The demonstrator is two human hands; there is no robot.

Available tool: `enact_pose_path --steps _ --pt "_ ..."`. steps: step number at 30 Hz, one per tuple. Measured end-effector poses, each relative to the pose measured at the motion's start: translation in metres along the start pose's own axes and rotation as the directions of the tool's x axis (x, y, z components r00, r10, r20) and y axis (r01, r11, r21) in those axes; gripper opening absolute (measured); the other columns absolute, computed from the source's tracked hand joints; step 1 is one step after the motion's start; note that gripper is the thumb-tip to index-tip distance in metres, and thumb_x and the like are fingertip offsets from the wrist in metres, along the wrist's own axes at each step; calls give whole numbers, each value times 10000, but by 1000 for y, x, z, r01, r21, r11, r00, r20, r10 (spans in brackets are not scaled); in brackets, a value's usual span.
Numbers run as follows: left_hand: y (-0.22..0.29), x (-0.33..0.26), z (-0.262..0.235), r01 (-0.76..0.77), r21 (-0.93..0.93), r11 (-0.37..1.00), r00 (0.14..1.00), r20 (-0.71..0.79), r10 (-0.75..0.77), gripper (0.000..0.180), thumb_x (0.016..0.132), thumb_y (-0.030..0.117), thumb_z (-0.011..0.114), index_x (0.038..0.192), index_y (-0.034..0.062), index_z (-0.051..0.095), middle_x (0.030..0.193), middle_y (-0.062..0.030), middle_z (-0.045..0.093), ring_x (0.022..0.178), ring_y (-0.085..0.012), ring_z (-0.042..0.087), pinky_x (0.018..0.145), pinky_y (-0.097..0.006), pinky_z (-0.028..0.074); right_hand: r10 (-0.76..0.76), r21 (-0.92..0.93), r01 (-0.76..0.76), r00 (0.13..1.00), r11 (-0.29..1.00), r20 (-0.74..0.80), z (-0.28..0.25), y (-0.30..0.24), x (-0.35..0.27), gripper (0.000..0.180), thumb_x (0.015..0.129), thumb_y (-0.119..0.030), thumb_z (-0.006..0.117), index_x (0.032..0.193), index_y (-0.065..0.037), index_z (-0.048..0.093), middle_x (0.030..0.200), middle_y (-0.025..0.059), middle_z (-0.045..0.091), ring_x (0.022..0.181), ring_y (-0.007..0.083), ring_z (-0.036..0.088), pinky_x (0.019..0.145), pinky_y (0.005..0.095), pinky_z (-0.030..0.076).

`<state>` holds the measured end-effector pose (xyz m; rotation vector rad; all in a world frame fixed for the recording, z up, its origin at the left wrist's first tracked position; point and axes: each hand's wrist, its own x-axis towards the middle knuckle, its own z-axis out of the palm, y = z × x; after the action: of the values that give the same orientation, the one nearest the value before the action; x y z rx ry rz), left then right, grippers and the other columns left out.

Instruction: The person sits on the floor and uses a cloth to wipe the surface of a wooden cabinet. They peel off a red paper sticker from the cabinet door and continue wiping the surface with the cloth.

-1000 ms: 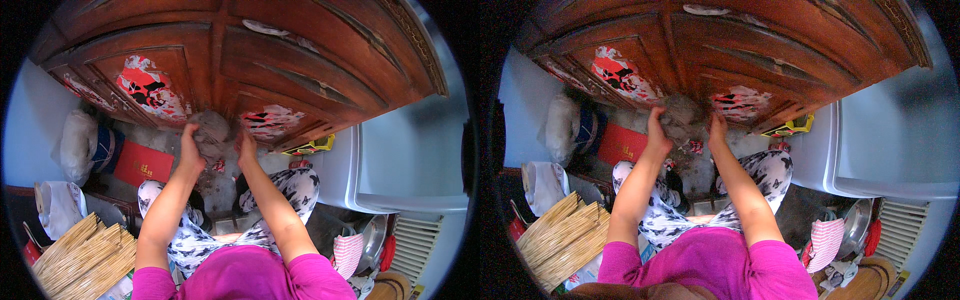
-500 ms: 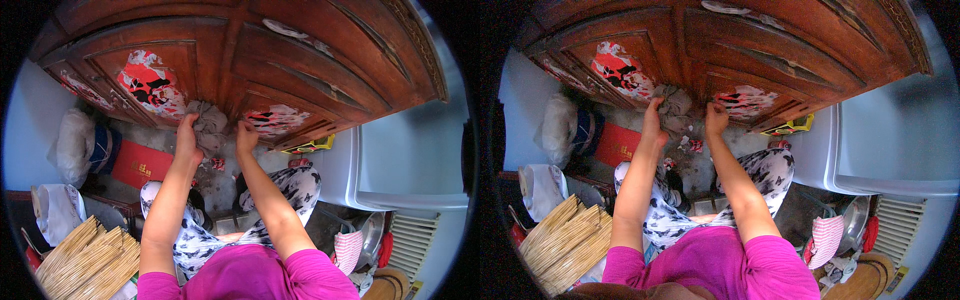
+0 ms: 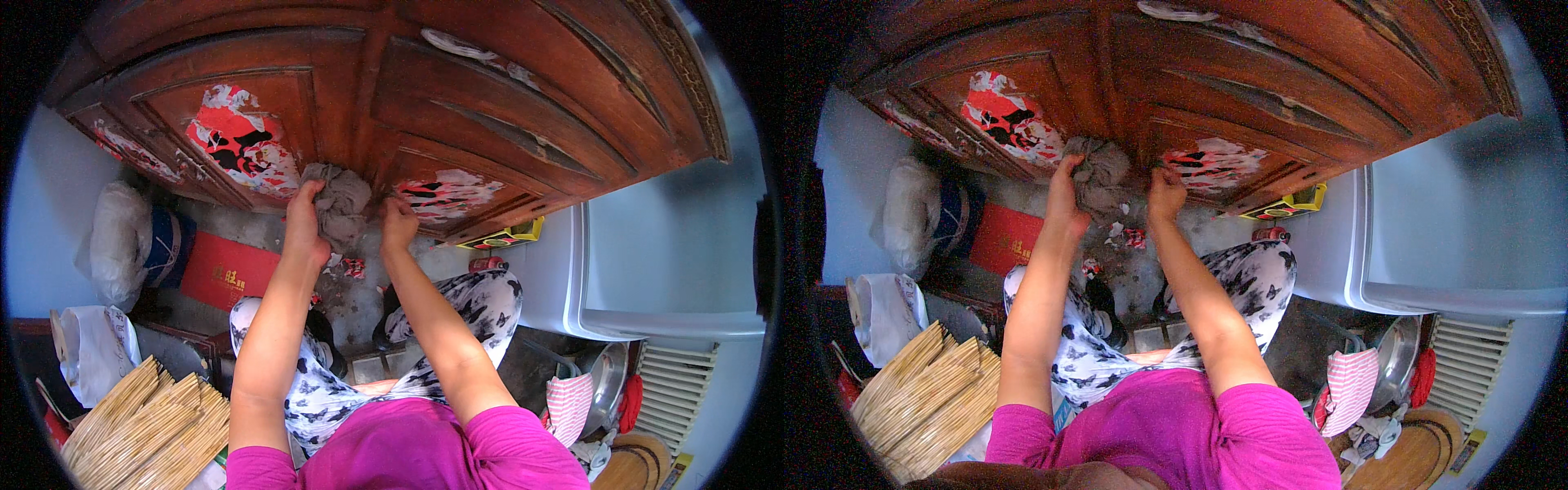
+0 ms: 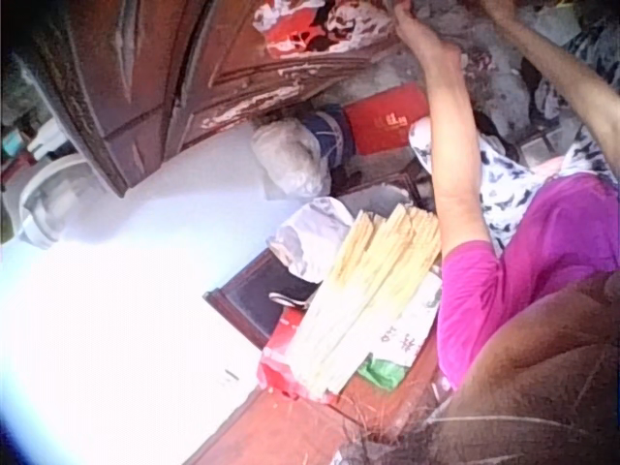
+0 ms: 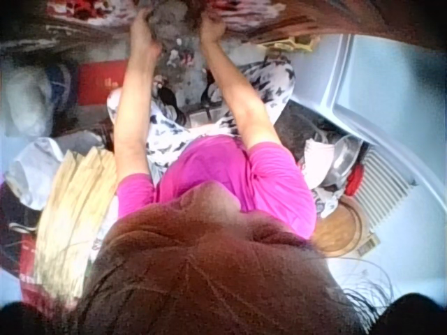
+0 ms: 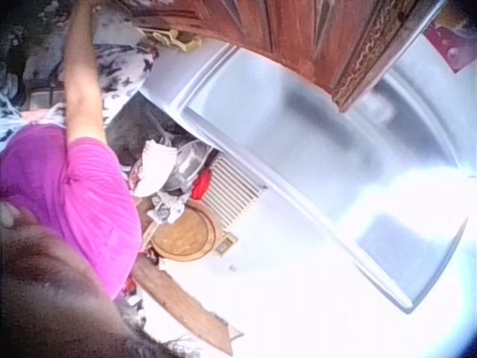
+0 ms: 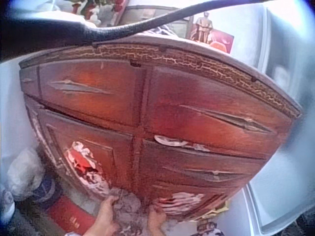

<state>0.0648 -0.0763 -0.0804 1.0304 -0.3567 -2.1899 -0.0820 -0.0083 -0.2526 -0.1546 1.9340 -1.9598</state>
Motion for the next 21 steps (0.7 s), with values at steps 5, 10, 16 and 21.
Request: enact_pose_path --steps 5,10,16,21 --pt "1 2 4 9 11 1000 1000 3 -9 371 958 317 581 1192 48 683 1164 -116 739 1062 -307 698 967 -473 553 477 247 -485 874 839 95 1 -30 -7 193 964 -269 684 1124 -160 688 965 -37 704 763 105 587 659 278 430" --pt "2 0 9 41 3 999 999 22 -41 362 960 302 579 1187 43 688 1166 -119 742 1061 -309 705 962 -472 558 519 369 -565 825 738 223 -13 -41 -3 267 954 -412 653 1112 -197 681 1033 -57 684 876 118 591 748 305 444" --pt "2 3 10 -5 19 1000 1000 3 5 357 955 299 589 1183 44 690 1154 -117 747 1053 -304 708 956 -469 561 583 273 -665 743 695 328 -32 -45 -5 269 904 -442 680 1051 -217 697 971 -61 640 850 141 581 770 319 434" --pt "3 7 9 9 11 1000 1000 23 -10 353 953 302 593 1181 49 687 1158 -108 745 1041 -305 706 953 -470 559 660 255 -732 681 632 317 -14 -52 -5 247 921 -452 661 1035 -236 699 899 -96 603 740 112 537 643 301 412"
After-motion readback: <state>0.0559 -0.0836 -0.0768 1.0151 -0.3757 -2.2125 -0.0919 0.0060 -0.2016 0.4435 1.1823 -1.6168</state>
